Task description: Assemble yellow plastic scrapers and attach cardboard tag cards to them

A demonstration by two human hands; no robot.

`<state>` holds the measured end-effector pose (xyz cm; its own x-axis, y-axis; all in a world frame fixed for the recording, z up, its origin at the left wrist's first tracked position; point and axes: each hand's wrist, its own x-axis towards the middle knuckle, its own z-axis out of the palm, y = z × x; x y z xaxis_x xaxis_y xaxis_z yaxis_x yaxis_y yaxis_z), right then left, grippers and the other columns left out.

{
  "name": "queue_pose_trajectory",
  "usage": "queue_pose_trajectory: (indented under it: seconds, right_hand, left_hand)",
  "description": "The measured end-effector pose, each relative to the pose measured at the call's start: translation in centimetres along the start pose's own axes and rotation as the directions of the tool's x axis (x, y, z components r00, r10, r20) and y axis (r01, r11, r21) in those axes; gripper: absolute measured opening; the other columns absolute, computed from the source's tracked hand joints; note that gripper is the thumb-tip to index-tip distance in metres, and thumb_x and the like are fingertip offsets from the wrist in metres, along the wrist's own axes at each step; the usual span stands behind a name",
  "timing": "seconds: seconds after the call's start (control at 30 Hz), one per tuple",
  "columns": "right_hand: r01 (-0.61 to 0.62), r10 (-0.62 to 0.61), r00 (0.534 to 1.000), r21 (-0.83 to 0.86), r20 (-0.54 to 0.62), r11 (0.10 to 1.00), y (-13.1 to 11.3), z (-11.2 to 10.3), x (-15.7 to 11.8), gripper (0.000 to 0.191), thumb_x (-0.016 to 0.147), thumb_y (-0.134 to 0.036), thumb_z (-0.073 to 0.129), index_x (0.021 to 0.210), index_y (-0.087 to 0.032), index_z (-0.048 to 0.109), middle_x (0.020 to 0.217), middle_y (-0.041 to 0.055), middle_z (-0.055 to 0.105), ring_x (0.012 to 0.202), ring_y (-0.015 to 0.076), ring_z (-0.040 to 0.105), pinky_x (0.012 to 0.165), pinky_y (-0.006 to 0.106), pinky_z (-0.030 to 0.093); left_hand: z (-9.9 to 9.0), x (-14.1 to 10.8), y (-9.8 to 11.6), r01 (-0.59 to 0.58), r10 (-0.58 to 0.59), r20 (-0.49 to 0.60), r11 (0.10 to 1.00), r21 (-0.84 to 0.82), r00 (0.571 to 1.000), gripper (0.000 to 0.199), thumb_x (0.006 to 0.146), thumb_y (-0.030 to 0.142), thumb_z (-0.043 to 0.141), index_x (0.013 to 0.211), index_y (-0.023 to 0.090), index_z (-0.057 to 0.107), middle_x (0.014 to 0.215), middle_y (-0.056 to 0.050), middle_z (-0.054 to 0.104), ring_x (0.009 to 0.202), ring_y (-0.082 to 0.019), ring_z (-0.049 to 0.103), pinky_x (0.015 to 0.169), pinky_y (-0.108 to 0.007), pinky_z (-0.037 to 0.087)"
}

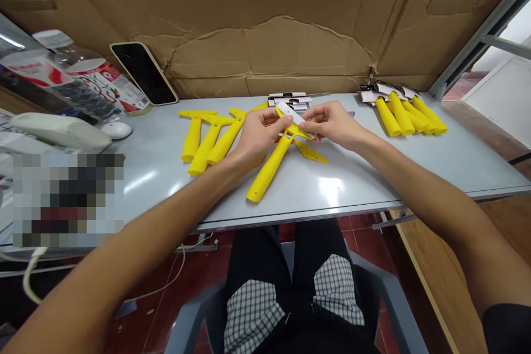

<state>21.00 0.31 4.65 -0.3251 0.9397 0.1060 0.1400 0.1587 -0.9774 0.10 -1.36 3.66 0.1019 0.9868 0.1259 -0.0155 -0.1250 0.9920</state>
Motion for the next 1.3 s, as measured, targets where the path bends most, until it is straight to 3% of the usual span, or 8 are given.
queue_pose_trajectory:
  seconds: [0.17, 0.43, 0.8, 1.03, 1.17, 1.3]
  right_hand:
    - [-0.009, 0.009, 1.000, 0.004, 0.011, 1.000, 0.39, 0.32, 0.06, 0.037, 0.076, -0.043, 0.108, 0.081, -0.020, 0.079, 0.071, 0.0041, 0.074, 0.062, 0.0146, 0.065, 0.047, 0.024, 0.058]
    - [-0.031, 0.028, 0.996, 0.034, 0.082, 0.999, 0.08, -0.38, -0.02, 0.024, 0.079, -0.032, 0.104, 0.086, -0.020, 0.085, 0.078, 0.0059, 0.080, 0.069, 0.0176, 0.072, 0.054, 0.027, 0.065]
    - [-0.041, 0.040, 0.999, 0.029, 0.025, 0.999, 0.36, 0.19, 0.03, 0.038, 0.076, -0.046, 0.108, 0.084, -0.019, 0.082, 0.075, 0.0052, 0.077, 0.061, 0.0152, 0.067, 0.050, 0.027, 0.060]
    - [-0.065, 0.065, 0.998, 0.036, -0.007, 0.997, 0.03, 0.58, -0.09, 0.036, 0.077, -0.038, 0.108, 0.086, -0.019, 0.079, 0.070, 0.0034, 0.074, 0.057, 0.0168, 0.068, 0.050, 0.029, 0.058]
    - [-0.127, 0.121, 0.991, 0.096, 0.063, 0.987, -0.27, 0.25, -0.18, 0.030, 0.091, -0.037, 0.099, 0.083, -0.018, 0.077, 0.075, 0.0058, 0.074, 0.066, 0.0201, 0.075, 0.052, 0.029, 0.059]
    - [-0.112, 0.096, 0.991, 0.189, 0.090, 0.975, -0.09, -0.15, -0.01, 0.021, 0.091, -0.024, 0.097, 0.083, -0.016, 0.079, 0.075, 0.0054, 0.075, 0.069, 0.0164, 0.075, 0.054, 0.024, 0.058]
  left_hand:
    - [0.42, -0.26, 0.04, 0.009, -0.009, -0.017, 1.000, 0.009, 1.000, 0.030, 0.081, 0.042, 0.093, 0.086, 0.019, 0.075, 0.088, -0.007, 0.083, 0.079, -0.022, 0.079, 0.071, -0.033, 0.070]
    - [0.47, -0.10, 0.32, 0.048, -0.049, -0.065, 0.999, -0.026, 0.997, 0.029, 0.085, 0.036, 0.091, 0.081, 0.019, 0.069, 0.076, -0.004, 0.075, 0.074, -0.020, 0.077, 0.077, -0.036, 0.072]
    - [0.37, -0.28, 0.35, -0.005, 0.005, -0.033, 1.000, 0.006, 0.999, 0.030, 0.082, 0.040, 0.092, 0.084, 0.018, 0.072, 0.080, -0.005, 0.078, 0.071, -0.019, 0.075, 0.067, -0.030, 0.068]
    - [0.37, -0.21, 0.37, 0.019, -0.017, -0.072, 0.999, 0.028, 0.997, 0.024, 0.083, 0.035, 0.088, 0.083, 0.019, 0.070, 0.076, -0.003, 0.075, 0.070, -0.020, 0.075, 0.070, -0.033, 0.069]
    - [0.09, 0.21, 0.27, 0.013, -0.014, -0.112, 1.000, -0.010, 0.994, 0.024, 0.085, 0.032, 0.087, 0.081, 0.021, 0.067, 0.074, -0.002, 0.072, 0.075, -0.021, 0.076, 0.076, -0.036, 0.071]
    - [-0.02, 0.54, 0.18, 0.002, -0.011, -0.135, 0.998, -0.067, 0.991, 0.027, 0.085, 0.034, 0.089, 0.081, 0.021, 0.066, 0.077, -0.003, 0.074, 0.080, -0.021, 0.078, 0.077, -0.035, 0.071]
